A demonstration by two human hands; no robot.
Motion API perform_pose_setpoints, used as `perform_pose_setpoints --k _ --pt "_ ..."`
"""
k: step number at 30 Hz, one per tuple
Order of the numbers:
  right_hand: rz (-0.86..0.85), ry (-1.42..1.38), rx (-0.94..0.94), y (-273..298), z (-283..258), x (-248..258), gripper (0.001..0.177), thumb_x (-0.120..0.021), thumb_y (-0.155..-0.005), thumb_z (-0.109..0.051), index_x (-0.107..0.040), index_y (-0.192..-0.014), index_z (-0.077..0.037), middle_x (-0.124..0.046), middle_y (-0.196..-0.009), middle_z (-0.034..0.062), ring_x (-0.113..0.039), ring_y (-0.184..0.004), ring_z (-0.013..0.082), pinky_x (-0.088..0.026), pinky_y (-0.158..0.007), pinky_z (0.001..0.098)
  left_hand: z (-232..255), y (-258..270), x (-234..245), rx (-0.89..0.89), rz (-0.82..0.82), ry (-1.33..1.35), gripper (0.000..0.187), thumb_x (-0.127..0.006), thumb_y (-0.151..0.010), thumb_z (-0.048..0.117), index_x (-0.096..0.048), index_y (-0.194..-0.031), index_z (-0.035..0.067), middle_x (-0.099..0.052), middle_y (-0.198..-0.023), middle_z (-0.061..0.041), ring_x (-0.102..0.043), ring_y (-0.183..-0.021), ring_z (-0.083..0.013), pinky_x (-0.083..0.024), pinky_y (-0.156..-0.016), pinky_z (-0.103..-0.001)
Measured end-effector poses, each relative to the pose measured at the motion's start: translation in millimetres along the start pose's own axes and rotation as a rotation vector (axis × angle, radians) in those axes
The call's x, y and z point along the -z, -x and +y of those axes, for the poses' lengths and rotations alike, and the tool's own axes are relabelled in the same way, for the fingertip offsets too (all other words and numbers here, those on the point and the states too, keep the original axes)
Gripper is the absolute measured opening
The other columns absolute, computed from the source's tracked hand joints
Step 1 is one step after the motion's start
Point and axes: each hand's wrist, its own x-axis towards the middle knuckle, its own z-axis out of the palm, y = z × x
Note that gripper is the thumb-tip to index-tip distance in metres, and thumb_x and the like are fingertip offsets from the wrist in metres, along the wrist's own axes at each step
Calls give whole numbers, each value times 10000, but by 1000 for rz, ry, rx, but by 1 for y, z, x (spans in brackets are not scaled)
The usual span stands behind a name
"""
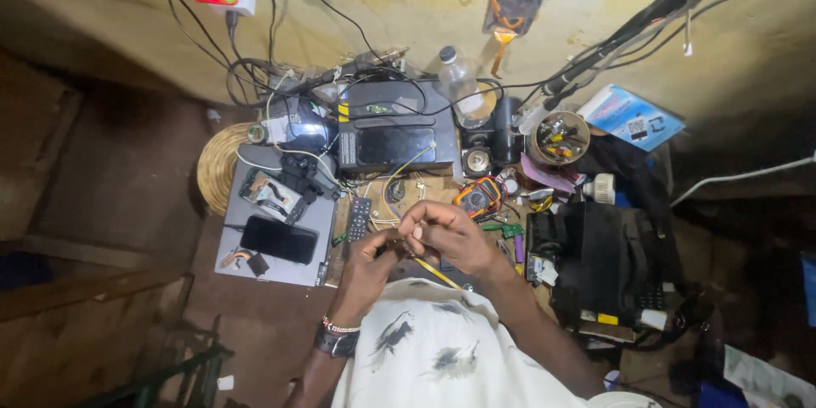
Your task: The person works at a cluttered workbench, using pliers to strip the insulation from a red wire. They then use a small tool to manipulate the exposed wire ends. The person moves around the room while continuing to handle the wire and tools.
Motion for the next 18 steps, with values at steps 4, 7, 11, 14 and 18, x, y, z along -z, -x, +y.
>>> perform_pose_setpoints --k 4,7,11,14,18 --pt "-24 98 20 -1 -4 2 142 -492 -777 -23 -555 -839 88 -508 -518 121 -456 -395 122 -375 -334 191 2 0 -3 -10 4 -4 127 -609 -715 9 -707 -772 67 -598 -609 -62 -533 -579 -120 -504 -535 -264" --pt "-14 137 43 0 0 7 159 -457 -781 0 -554 -860 98 -508 -524 128 -439 -409 120 -353 -348 200 -1 -1 -1 -11 -2 -14 121 -569 -726 20 -684 -726 57 -608 -601 -60 -547 -593 -121 -519 -535 -268" --pt "-5 296 67 2 -4 11 153 -462 -807 -20 -572 -868 67 -528 -562 102 -447 -463 112 -375 -415 214 -10 -2 0 -86 -3 -61 70 -617 -748 81 -683 -756 59 -607 -627 -53 -536 -658 -114 -514 -582 -300" --pt "17 460 113 2 -19 4 148 -478 -816 -44 -597 -852 37 -534 -546 91 -446 -484 118 -387 -437 234 -18 -3 0 -137 -5 -109 69 -625 -766 103 -679 -768 61 -622 -663 -61 -524 -717 -115 -491 -655 -326" --pt "49 702 142 3 -29 1 117 -573 -789 -106 -632 -865 -40 -582 -530 75 -507 -458 150 -418 -446 257 -7 -1 -4 -149 -40 -146 96 -611 -789 115 -692 -806 66 -647 -690 -45 -527 -750 -102 -469 -717 -319"
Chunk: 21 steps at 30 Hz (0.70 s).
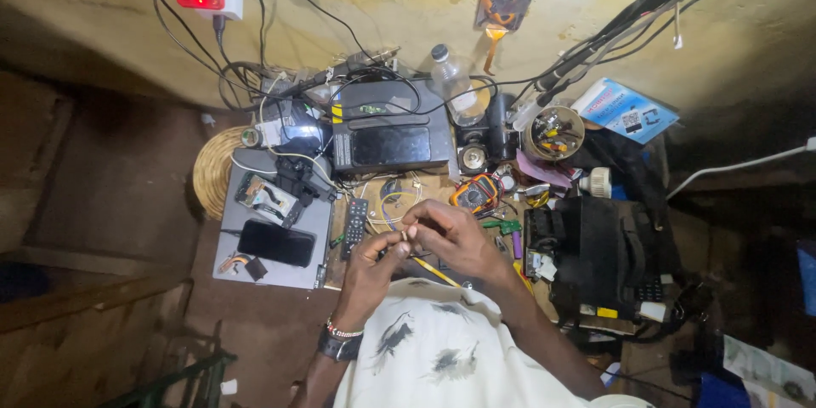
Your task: The person works at a cluttered workbench, using pliers to strip the insulation from a red wire. They then use a small tool to manipulate the exposed wire ends. The person moves around the room while continuing to handle the wire and tools.
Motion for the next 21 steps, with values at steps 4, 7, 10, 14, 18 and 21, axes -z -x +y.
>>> perform_pose_setpoints --k 4,7,10,14,18,21 --pt "-92 113 90 -3 -13 2 185 -553 -813 -115 -616 -964 -30 -611 -726 178 -601 -625 323 -479 -557 399 -11 -2 4 61 -10 -57 127 -596 -801 148 -695 -802 68 -650 -686 -86 -553 -712 -134 -477 -672 -335" --pt "-149 153 102 -3 -17 1 187 -543 -815 -82 -614 -977 -19 -578 -719 203 -591 -648 367 -474 -571 431 -14 -1 4 92 -10 -83 155 -598 -800 177 -691 -808 54 -655 -684 -111 -566 -685 -152 -472 -663 -355" --pt "-162 161 79 -1 -15 1 172 -543 -829 -110 -620 -969 -45 -564 -716 177 -589 -655 354 -473 -580 424 -10 1 4 93 -17 -83 123 -584 -791 114 -692 -792 57 -647 -657 -83 -540 -680 -132 -472 -650 -325" --pt "-110 139 2 1 -8 -1 104 -514 -840 -92 -595 -870 -34 -560 -644 159 -578 -588 352 -462 -546 418 -7 1 5 100 -23 5 125 -596 -788 145 -681 -764 57 -604 -611 -55 -492 -630 -116 -443 -587 -278" --pt "4 -23 -95 7 0 -4 141 -482 -859 -141 -598 -848 -62 -574 -547 42 -516 -447 151 -447 -477 282 5 -1 3 124 -26 122 135 -580 -782 157 -662 -741 57 -498 -559 -17 -428 -526 -75 -387 -486 -208" --pt "101 -84 -105 2 -11 -3 145 -459 -867 -98 -587 -850 -31 -502 -448 23 -447 -355 123 -392 -407 231 6 -2 -1 138 -15 203 121 -580 -779 129 -650 -740 39 -417 -528 2 -393 -470 -50 -349 -435 -186"
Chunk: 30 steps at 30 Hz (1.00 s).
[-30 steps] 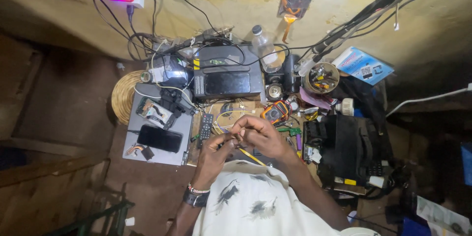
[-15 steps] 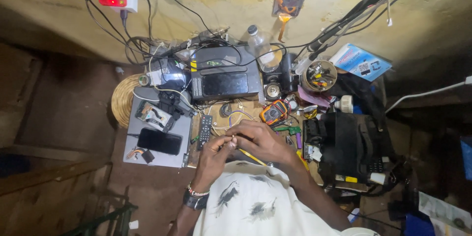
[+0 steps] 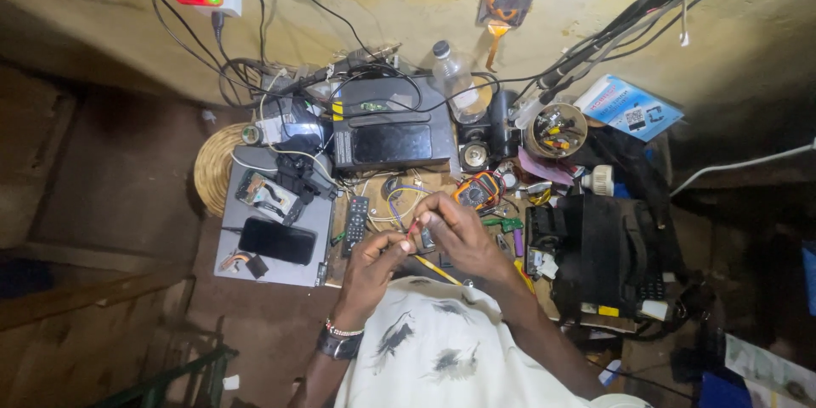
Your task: The person works at a cluttered workbench, using pliers to strip the insulation from a red wire. They then use a small tool to manipulate the exposed wire ends. The person moves around the room while continuing to handle the wire and tools.
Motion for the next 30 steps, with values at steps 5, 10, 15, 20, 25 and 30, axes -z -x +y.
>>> perform_pose_setpoints --k 5,10,15,20,25,30 --pt "296 -39 -42 -1 21 19 165 -429 -880 -165 -551 -872 -54 -595 -594 77 -476 -407 109 -400 -402 223 -8 -2 2 26 26 -11 120 -593 -762 119 -663 -740 24 -389 -529 1 -373 -466 -46 -322 -422 -179" --pt "424 7 -19 1 28 59 135 -463 -885 -150 -539 -861 -41 -609 -668 87 -480 -444 90 -390 -419 203 2 5 3 105 93 -49 136 -599 -741 130 -677 -764 21 -404 -547 -8 -373 -488 -53 -321 -440 -180" --pt "-5 69 164 2 18 40 119 -535 -834 -97 -625 -820 -20 -637 -893 171 -604 -822 274 -452 -750 398 0 -4 2 67 95 -129 103 -609 -741 96 -675 -755 18 -454 -571 -30 -409 -569 -100 -354 -500 -220" --pt "-153 44 65 2 32 9 114 -572 -829 -137 -618 -795 -38 -596 -719 109 -571 -673 211 -452 -634 347 -12 -10 7 73 88 -248 112 -589 -753 147 -676 -742 78 -542 -604 -46 -491 -651 -132 -434 -648 -274" --pt "-208 107 103 -1 18 10 108 -579 -828 -152 -617 -786 -59 -585 -705 114 -578 -642 265 -450 -599 358 -15 -11 5 93 102 -295 111 -578 -751 139 -676 -742 88 -568 -611 -37 -495 -683 -127 -441 -685 -284" --pt "-166 71 -74 2 41 2 83 -597 -810 -113 -614 -759 -50 -581 -650 99 -576 -651 197 -447 -607 341 3 -7 -3 110 92 -296 159 -559 -771 124 -681 -869 96 -534 -592 -26 -478 -593 -124 -446 -550 -287"
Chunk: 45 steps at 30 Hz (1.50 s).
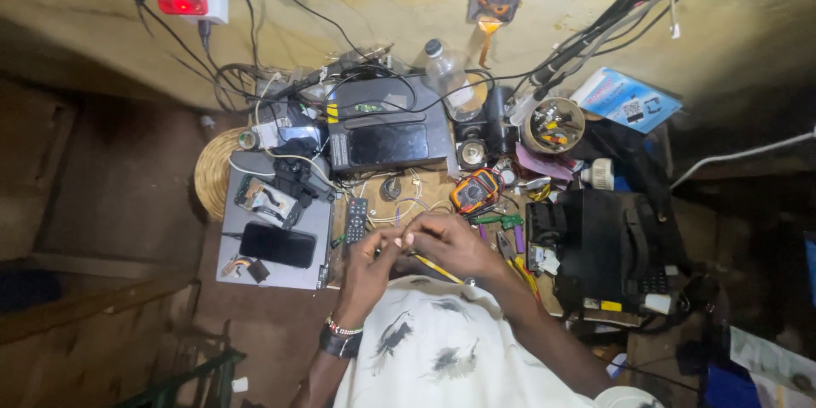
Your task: The person works at a cluttered workbench, using pliers to strip the insulation from a red wire. They then use a small tool to manipulate the exposed wire ends. The person moves around the room while continuing to handle the wire and tools.
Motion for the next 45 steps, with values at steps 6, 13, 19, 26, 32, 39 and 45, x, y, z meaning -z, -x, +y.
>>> perform_pose_setpoints --k 6,13,19,26,32,39,45 --pt "78 138 -84 -21 64 5 115 -527 -821 -102 -595 -784 -17 -581 -663 187 -583 -664 305 -443 -627 402 1 6 7 64 98 245 252 -518 -791 104 -548 -1037 60 -454 -656 -18 -402 -521 -68 -350 -445 -176" --pt "187 338 -170 -34 147 19 123 -564 -795 -139 -601 -803 -21 -575 -728 229 -565 -762 426 -435 -685 465 -37 -2 12 74 85 462 289 -439 -875 273 -533 -1035 52 -478 -725 -49 -494 -574 -98 -406 -426 -161" --pt "273 272 -325 -21 141 20 138 -568 -808 -282 -618 -808 -154 -588 -659 109 -598 -681 293 -455 -647 356 -46 2 13 106 52 543 386 -413 -884 378 -538 -1040 48 -482 -719 -72 -490 -574 -125 -400 -428 -183" --pt "264 -63 -94 9 36 1 114 -557 -797 -79 -657 -848 -56 -588 -613 69 -486 -561 125 -435 -571 264 -55 3 4 158 -24 447 213 -522 -829 256 -592 -907 69 -392 -566 2 -422 -434 -56 -344 -366 -139" --pt "148 42 262 12 6 -16 123 -533 -847 -140 -621 -808 -63 -573 -728 71 -556 -680 228 -450 -669 330 -57 1 -1 111 -73 378 160 -532 -838 240 -570 -810 87 -345 -523 18 -350 -382 -32 -290 -338 -138" --pt "146 64 288 11 -22 -20 99 -571 -831 -121 -641 -844 -52 -565 -723 112 -564 -617 241 -453 -560 320 -38 11 2 63 -42 486 126 -560 -814 190 -544 -798 65 -359 -497 25 -385 -384 -22 -325 -353 -128" --pt "117 -521 -44 16 21 -28 270 -555 -780 -33 -522 -1038 41 -526 -841 115 -536 -655 142 -444 -531 245 -44 7 3 62 -54 618 124 -588 -793 142 -536 -782 29 -350 -486 3 -399 -379 -50 -333 -351 -150"
